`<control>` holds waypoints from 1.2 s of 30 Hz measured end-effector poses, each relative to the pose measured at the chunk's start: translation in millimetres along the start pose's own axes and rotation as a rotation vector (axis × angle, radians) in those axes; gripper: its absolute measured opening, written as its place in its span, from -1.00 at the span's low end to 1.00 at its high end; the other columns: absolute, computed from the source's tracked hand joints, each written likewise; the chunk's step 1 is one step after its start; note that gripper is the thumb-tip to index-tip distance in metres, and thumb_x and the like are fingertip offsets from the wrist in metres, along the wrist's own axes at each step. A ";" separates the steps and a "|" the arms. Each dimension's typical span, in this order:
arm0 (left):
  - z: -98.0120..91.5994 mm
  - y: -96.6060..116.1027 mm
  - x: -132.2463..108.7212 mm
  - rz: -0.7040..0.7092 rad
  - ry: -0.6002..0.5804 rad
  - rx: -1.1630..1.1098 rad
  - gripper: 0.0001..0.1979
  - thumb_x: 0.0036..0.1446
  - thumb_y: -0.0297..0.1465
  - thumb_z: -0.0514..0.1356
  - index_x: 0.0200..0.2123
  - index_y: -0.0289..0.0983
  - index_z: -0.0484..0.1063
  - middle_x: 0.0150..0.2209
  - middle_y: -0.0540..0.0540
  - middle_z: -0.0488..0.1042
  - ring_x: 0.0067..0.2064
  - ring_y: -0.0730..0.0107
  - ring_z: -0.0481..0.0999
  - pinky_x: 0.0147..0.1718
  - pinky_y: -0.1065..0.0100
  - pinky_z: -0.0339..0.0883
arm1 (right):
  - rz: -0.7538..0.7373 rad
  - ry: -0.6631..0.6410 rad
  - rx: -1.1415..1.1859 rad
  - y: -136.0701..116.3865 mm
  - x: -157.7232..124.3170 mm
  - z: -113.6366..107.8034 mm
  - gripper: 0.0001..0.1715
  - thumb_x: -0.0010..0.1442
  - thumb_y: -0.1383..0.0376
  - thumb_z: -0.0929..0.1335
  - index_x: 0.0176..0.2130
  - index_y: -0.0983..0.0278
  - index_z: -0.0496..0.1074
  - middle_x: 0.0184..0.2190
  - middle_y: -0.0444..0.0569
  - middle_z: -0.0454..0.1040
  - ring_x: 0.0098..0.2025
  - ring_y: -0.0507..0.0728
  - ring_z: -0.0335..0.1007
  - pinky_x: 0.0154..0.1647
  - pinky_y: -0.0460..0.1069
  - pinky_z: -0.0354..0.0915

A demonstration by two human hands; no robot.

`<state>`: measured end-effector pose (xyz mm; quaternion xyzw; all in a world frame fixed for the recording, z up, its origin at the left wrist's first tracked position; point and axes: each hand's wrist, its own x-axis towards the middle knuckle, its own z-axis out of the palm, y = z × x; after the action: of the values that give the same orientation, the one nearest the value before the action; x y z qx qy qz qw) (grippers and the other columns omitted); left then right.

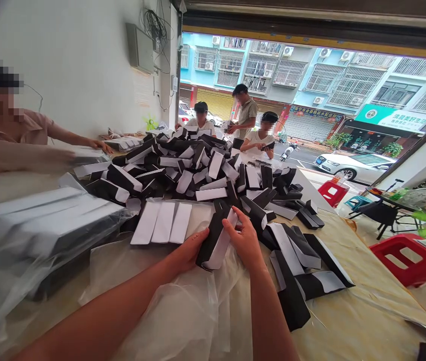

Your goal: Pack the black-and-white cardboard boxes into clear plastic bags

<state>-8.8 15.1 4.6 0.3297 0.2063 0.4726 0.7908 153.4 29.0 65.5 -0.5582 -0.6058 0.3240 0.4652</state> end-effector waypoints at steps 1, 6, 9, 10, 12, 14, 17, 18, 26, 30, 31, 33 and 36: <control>-0.2 0.0 0.1 0.005 -0.002 -0.004 -0.56 0.06 -0.07 0.35 -0.15 -0.31 0.56 -0.19 -0.18 0.64 -0.14 0.19 0.58 -0.14 0.31 0.37 | -0.002 -0.003 -0.004 -1.1 -0.7 1.5 -0.17 0.05 -0.10 0.41 0.22 0.16 0.36 0.01 0.04 0.51 -0.21 0.17 0.47 -0.16 0.08 0.41; 0.0 1.0 -0.7 0.030 -0.004 -0.031 -0.67 0.10 -0.21 0.36 -0.12 -0.29 0.54 -0.18 -0.15 0.63 -0.16 0.24 0.58 -0.12 0.33 0.35 | 0.005 -0.021 -0.029 -5.6 -3.0 5.2 -0.17 0.06 -0.09 0.40 0.23 0.14 0.34 0.05 0.03 0.49 -0.23 0.16 0.47 -0.17 0.07 0.40; 0.5 1.8 -1.3 0.035 -0.007 -0.033 -0.68 0.11 -0.23 0.35 -0.12 -0.28 0.54 -0.16 -0.14 0.62 -0.15 0.26 0.58 -0.11 0.34 0.34 | 0.022 -0.031 -0.033 -8.6 -4.6 4.4 -0.16 0.05 -0.09 0.40 0.24 0.14 0.33 0.02 0.03 0.51 -0.22 0.19 0.47 -0.18 0.08 0.40; 0.5 1.9 -1.3 0.035 -0.008 -0.034 -0.69 0.12 -0.23 0.35 -0.12 -0.28 0.54 -0.16 -0.14 0.62 -0.15 0.27 0.57 -0.10 0.34 0.33 | 0.033 -0.042 -0.028 -9.6 -5.1 4.0 -0.16 0.05 -0.09 0.40 0.25 0.14 0.32 0.02 0.04 0.51 -0.21 0.19 0.48 -0.18 0.08 0.40; 0.5 1.9 -1.4 0.033 -0.009 -0.036 -0.70 0.13 -0.23 0.34 -0.13 -0.28 0.54 -0.16 -0.14 0.62 -0.15 0.28 0.57 -0.10 0.34 0.32 | 0.052 -0.062 -0.013 -11.2 -5.9 3.4 -0.14 0.06 -0.09 0.41 0.25 0.15 0.30 0.01 0.04 0.51 -0.22 0.19 0.48 -0.16 0.09 0.40; 0.4 1.9 -1.4 0.031 -0.008 -0.040 -0.71 0.12 -0.24 0.35 -0.13 -0.27 0.53 -0.16 -0.14 0.62 -0.15 0.28 0.57 -0.10 0.33 0.32 | 0.049 -0.068 0.004 -11.8 -6.2 3.1 -0.14 0.05 -0.09 0.41 0.25 0.15 0.30 0.01 0.03 0.51 -0.23 0.18 0.48 -0.15 0.09 0.39; 0.3 2.1 -2.0 0.025 0.002 -0.035 -0.70 0.11 -0.26 0.36 -0.12 -0.27 0.53 -0.17 -0.13 0.62 -0.16 0.30 0.56 -0.09 0.33 0.32 | 0.048 -0.068 0.011 -11.5 -6.0 2.9 -0.15 0.04 -0.07 0.42 0.24 0.14 0.31 0.02 0.03 0.51 -0.22 0.19 0.49 -0.17 0.08 0.40; 0.3 2.3 -2.3 0.023 0.005 -0.030 -0.69 0.11 -0.26 0.36 -0.12 -0.27 0.53 -0.17 -0.13 0.62 -0.17 0.30 0.56 -0.10 0.34 0.32 | 0.053 -0.071 0.014 -11.3 -5.9 2.7 -0.16 0.04 -0.07 0.42 0.24 0.14 0.32 0.02 0.02 0.52 -0.22 0.19 0.50 -0.19 0.08 0.41; 1.6 4.7 -4.1 0.054 -0.030 -0.001 -0.70 0.15 -0.22 0.32 -0.13 -0.29 0.56 -0.20 -0.14 0.63 -0.17 0.27 0.57 -0.11 0.34 0.32 | 0.071 -0.123 0.052 -12.6 -6.6 1.5 -0.15 0.04 -0.04 0.42 0.25 0.15 0.31 -0.07 0.01 0.56 -0.29 0.17 0.50 -0.24 0.08 0.44; 1.2 4.4 -3.4 0.065 -0.064 0.006 -0.70 0.15 -0.22 0.32 -0.12 -0.29 0.56 -0.20 -0.14 0.63 -0.16 0.24 0.58 -0.08 0.33 0.30 | 0.042 -0.095 -0.001 -12.7 -6.4 2.3 -0.21 0.04 -0.02 0.42 0.22 0.13 0.36 -0.10 -0.02 0.57 -0.31 0.16 0.49 -0.29 0.06 0.43; 1.0 4.1 -3.2 0.065 -0.069 0.005 -0.70 0.15 -0.22 0.33 -0.12 -0.29 0.56 -0.20 -0.15 0.63 -0.16 0.24 0.58 -0.08 0.32 0.30 | 0.039 -0.090 -0.007 -12.6 -6.3 2.4 -0.22 0.04 -0.01 0.42 0.22 0.13 0.37 -0.11 -0.02 0.57 -0.32 0.16 0.49 -0.30 0.05 0.43; 0.7 3.7 -2.8 0.063 -0.066 0.000 -0.70 0.15 -0.22 0.33 -0.13 -0.29 0.56 -0.20 -0.15 0.63 -0.16 0.25 0.58 -0.08 0.33 0.30 | 0.039 -0.087 -0.013 -12.1 -6.1 2.7 -0.22 0.04 -0.01 0.42 0.22 0.13 0.37 -0.13 -0.02 0.57 -0.33 0.16 0.48 -0.30 0.05 0.43; 1.0 3.7 -2.8 0.054 -0.047 -0.009 -0.72 0.15 -0.24 0.33 -0.14 -0.30 0.56 -0.22 -0.14 0.62 -0.18 0.28 0.57 -0.09 0.34 0.30 | 0.041 -0.087 -0.007 -11.0 -5.9 2.7 -0.22 0.04 -0.01 0.42 0.22 0.14 0.37 -0.13 -0.02 0.57 -0.33 0.16 0.48 -0.29 0.06 0.43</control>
<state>-11.8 13.5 8.0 0.3427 0.1767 0.4868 0.7838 146.4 21.7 73.3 -0.5577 -0.6150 0.3551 0.4297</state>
